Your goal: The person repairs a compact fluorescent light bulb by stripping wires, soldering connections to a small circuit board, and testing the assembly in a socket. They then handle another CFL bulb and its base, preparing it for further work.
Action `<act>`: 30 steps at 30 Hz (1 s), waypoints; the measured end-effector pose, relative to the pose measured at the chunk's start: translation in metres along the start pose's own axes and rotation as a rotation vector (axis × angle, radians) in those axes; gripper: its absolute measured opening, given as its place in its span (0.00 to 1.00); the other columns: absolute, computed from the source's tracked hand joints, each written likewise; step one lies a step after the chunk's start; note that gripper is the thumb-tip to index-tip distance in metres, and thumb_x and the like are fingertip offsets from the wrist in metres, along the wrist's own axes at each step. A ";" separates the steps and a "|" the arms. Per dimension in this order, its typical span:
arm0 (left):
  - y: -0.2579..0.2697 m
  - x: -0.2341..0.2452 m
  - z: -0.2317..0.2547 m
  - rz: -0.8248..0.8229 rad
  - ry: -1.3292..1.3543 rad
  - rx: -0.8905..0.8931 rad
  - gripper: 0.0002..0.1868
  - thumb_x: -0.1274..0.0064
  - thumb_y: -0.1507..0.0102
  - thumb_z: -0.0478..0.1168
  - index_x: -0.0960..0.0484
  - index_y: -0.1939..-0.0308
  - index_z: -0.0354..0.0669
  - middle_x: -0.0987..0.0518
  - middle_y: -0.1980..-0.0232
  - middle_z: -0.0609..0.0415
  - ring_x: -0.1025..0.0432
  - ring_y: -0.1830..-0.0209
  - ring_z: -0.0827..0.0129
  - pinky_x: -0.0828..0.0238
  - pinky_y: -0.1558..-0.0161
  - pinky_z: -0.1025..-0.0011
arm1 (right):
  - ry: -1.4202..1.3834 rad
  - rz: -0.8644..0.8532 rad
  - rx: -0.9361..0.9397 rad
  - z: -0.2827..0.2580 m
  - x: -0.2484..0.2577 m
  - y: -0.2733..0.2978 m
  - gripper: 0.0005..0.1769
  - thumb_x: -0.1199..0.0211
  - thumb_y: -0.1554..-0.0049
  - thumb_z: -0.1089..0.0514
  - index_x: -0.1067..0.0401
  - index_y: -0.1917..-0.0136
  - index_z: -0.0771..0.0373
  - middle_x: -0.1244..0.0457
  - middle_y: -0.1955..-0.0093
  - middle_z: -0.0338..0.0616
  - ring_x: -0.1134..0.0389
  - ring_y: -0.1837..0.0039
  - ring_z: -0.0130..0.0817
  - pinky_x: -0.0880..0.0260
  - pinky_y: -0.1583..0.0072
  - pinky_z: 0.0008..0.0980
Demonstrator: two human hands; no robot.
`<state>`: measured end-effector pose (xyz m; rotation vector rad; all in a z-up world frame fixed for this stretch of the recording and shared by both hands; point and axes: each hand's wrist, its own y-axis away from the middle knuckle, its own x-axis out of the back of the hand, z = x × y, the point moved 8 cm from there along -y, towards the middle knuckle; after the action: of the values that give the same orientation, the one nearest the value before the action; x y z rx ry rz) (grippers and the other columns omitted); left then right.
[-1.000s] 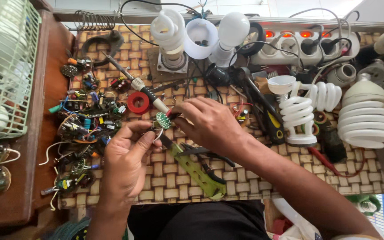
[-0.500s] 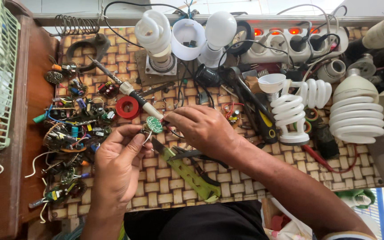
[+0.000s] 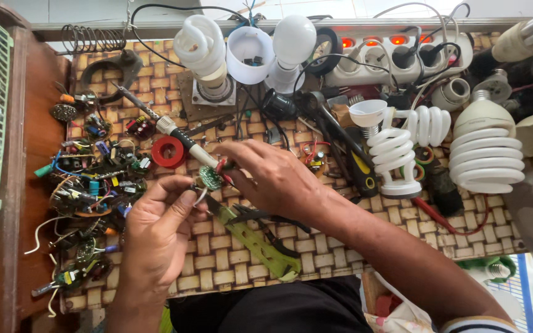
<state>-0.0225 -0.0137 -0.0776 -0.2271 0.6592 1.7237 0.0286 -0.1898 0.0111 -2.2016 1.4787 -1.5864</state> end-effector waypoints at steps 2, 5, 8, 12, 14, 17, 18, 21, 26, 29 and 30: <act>0.002 -0.004 0.001 -0.024 -0.048 -0.019 0.11 0.46 0.35 0.27 0.21 0.49 0.33 0.21 0.60 0.47 0.24 0.67 0.65 0.22 0.61 0.72 | -0.048 -0.019 0.011 -0.001 0.002 -0.002 0.09 0.37 0.36 0.61 0.27 0.43 0.62 0.36 0.48 0.48 0.30 0.52 0.44 0.28 0.53 0.41; -0.001 -0.002 0.001 -0.020 -0.069 0.001 0.11 0.45 0.35 0.27 0.20 0.49 0.33 0.20 0.60 0.48 0.24 0.67 0.66 0.22 0.62 0.72 | -0.064 -0.013 0.035 0.000 0.003 -0.001 0.08 0.35 0.36 0.60 0.25 0.43 0.60 0.35 0.47 0.47 0.29 0.52 0.41 0.27 0.51 0.39; -0.001 -0.002 0.001 0.019 -0.145 0.035 0.10 0.45 0.35 0.27 0.19 0.50 0.34 0.21 0.59 0.47 0.25 0.67 0.65 0.23 0.60 0.71 | -0.082 -0.097 0.020 0.003 -0.002 -0.002 0.07 0.39 0.35 0.58 0.26 0.44 0.60 0.35 0.48 0.44 0.30 0.50 0.41 0.28 0.51 0.39; -0.004 0.001 -0.004 0.012 -0.153 0.056 0.10 0.45 0.36 0.28 0.19 0.50 0.35 0.20 0.60 0.47 0.25 0.68 0.66 0.24 0.61 0.75 | -0.076 -0.160 0.027 0.009 -0.015 0.003 0.06 0.40 0.35 0.60 0.28 0.44 0.59 0.36 0.49 0.42 0.31 0.52 0.42 0.30 0.54 0.39; -0.006 0.002 -0.005 0.007 -0.146 0.044 0.10 0.44 0.35 0.29 0.19 0.50 0.37 0.20 0.61 0.49 0.24 0.68 0.68 0.24 0.63 0.75 | 0.044 -0.159 0.074 0.009 -0.021 0.006 0.05 0.39 0.36 0.61 0.28 0.45 0.58 0.35 0.49 0.43 0.31 0.53 0.42 0.28 0.54 0.39; -0.004 0.002 0.002 0.017 -0.097 0.042 0.11 0.45 0.35 0.29 0.20 0.48 0.36 0.22 0.63 0.51 0.24 0.69 0.70 0.25 0.65 0.76 | 0.135 -0.133 0.080 0.012 -0.023 0.011 0.09 0.39 0.39 0.65 0.29 0.43 0.61 0.36 0.47 0.46 0.32 0.52 0.44 0.27 0.55 0.42; -0.003 0.001 0.005 0.017 -0.096 0.041 0.11 0.45 0.35 0.29 0.20 0.48 0.36 0.22 0.63 0.51 0.24 0.69 0.70 0.25 0.65 0.76 | 0.135 -0.133 0.081 0.011 -0.022 0.011 0.09 0.39 0.39 0.65 0.29 0.43 0.61 0.36 0.47 0.46 0.32 0.52 0.44 0.27 0.55 0.42; 0.003 0.003 0.014 0.087 -0.148 -0.016 0.12 0.45 0.36 0.28 0.20 0.48 0.34 0.22 0.61 0.49 0.25 0.69 0.65 0.24 0.64 0.72 | 0.177 -0.101 0.103 0.004 -0.015 0.010 0.17 0.39 0.44 0.69 0.28 0.41 0.66 0.35 0.47 0.50 0.32 0.52 0.47 0.27 0.54 0.44; 0.018 -0.021 0.048 0.116 -0.734 -0.227 0.08 0.45 0.33 0.31 0.17 0.50 0.38 0.15 0.57 0.52 0.20 0.60 0.72 0.21 0.51 0.78 | 0.151 -0.377 -0.156 0.005 -0.005 0.008 0.29 0.30 0.44 0.44 0.32 0.35 0.56 0.33 0.40 0.46 0.29 0.48 0.49 0.27 0.52 0.48; 0.027 -0.042 0.062 0.046 -1.190 -0.499 0.10 0.44 0.35 0.31 0.16 0.49 0.39 0.16 0.54 0.50 0.22 0.63 0.68 0.21 0.59 0.73 | 0.291 -0.314 -0.087 0.003 0.025 0.010 0.18 0.33 0.39 0.52 0.26 0.40 0.62 0.29 0.46 0.49 0.27 0.50 0.42 0.22 0.51 0.40; 0.024 -0.041 0.057 0.044 -1.189 -0.502 0.10 0.44 0.35 0.31 0.16 0.49 0.39 0.16 0.54 0.50 0.22 0.63 0.68 0.21 0.59 0.73 | 0.295 -0.312 -0.086 0.004 0.040 0.011 0.18 0.33 0.39 0.52 0.26 0.40 0.62 0.29 0.46 0.49 0.27 0.50 0.42 0.22 0.51 0.40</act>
<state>-0.0234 -0.0202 -0.0030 0.4624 -0.6413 1.6861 0.0251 -0.2259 0.0312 -2.4295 1.3367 -2.0565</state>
